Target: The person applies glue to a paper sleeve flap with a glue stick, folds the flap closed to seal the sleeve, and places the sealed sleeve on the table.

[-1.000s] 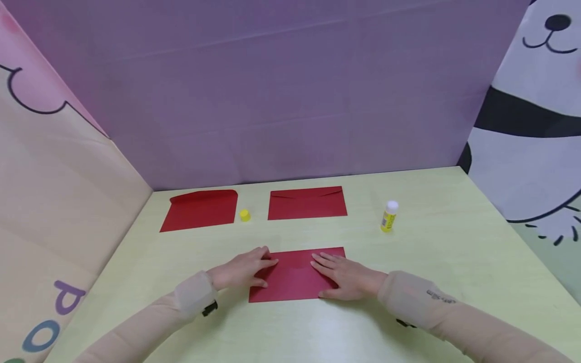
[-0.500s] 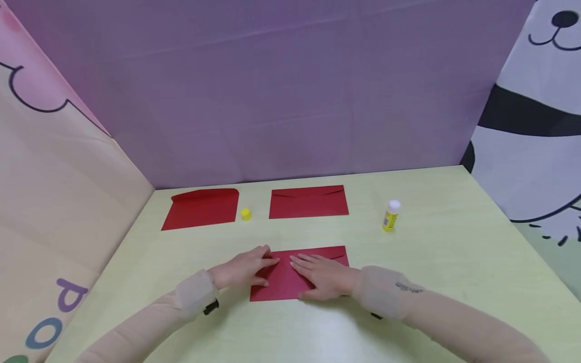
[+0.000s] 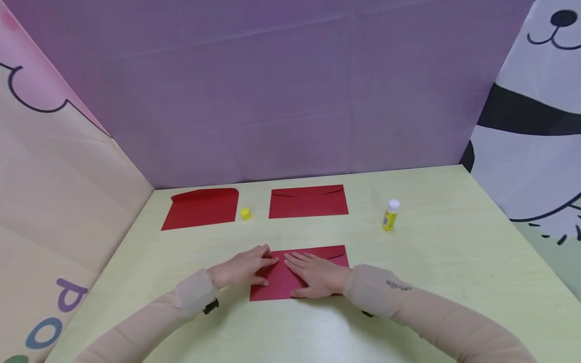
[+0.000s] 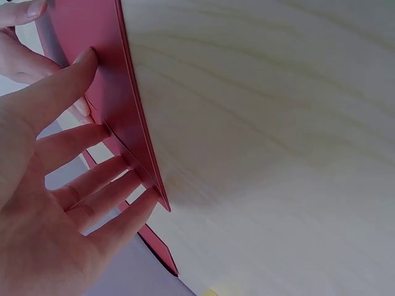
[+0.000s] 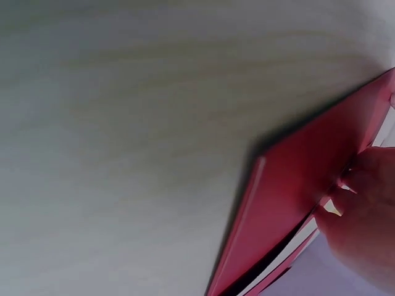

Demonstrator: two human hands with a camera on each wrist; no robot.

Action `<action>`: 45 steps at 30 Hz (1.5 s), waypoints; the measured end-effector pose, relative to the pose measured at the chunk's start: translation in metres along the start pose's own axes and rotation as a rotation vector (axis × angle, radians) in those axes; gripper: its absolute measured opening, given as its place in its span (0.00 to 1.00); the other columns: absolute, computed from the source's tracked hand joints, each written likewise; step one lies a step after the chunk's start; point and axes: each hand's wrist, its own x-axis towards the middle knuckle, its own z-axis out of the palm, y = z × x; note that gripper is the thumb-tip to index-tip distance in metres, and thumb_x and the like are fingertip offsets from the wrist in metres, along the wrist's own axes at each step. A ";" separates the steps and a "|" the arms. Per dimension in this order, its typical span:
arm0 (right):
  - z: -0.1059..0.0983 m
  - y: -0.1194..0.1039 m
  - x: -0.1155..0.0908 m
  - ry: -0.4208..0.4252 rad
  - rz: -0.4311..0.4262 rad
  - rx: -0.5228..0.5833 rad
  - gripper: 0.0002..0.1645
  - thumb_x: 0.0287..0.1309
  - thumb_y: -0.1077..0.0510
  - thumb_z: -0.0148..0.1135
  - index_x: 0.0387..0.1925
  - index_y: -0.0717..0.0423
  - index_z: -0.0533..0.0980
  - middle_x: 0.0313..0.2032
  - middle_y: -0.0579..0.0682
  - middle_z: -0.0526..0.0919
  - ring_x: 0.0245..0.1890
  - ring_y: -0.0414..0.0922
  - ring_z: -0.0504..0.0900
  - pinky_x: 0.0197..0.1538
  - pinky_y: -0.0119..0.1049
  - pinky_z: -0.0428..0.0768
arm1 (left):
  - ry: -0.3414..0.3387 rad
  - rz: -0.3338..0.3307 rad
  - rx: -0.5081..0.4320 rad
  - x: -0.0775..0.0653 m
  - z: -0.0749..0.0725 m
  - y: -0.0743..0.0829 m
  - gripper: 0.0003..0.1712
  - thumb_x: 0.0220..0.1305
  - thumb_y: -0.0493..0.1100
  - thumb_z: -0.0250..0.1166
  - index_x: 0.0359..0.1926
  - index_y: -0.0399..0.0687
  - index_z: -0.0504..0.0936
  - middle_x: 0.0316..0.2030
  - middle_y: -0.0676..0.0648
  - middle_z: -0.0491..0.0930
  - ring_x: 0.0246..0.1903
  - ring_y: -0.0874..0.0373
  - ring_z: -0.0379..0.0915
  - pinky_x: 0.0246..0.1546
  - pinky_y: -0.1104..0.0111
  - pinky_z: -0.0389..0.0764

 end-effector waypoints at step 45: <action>0.002 0.021 -0.029 0.047 0.010 0.088 0.37 0.57 0.42 0.51 0.64 0.52 0.57 0.66 0.47 0.54 0.64 0.47 0.53 0.61 0.46 0.60 | 0.013 0.020 -0.038 -0.004 0.003 -0.004 0.38 0.48 0.52 0.66 0.62 0.56 0.64 0.45 0.52 0.65 0.45 0.63 0.60 0.38 0.79 0.72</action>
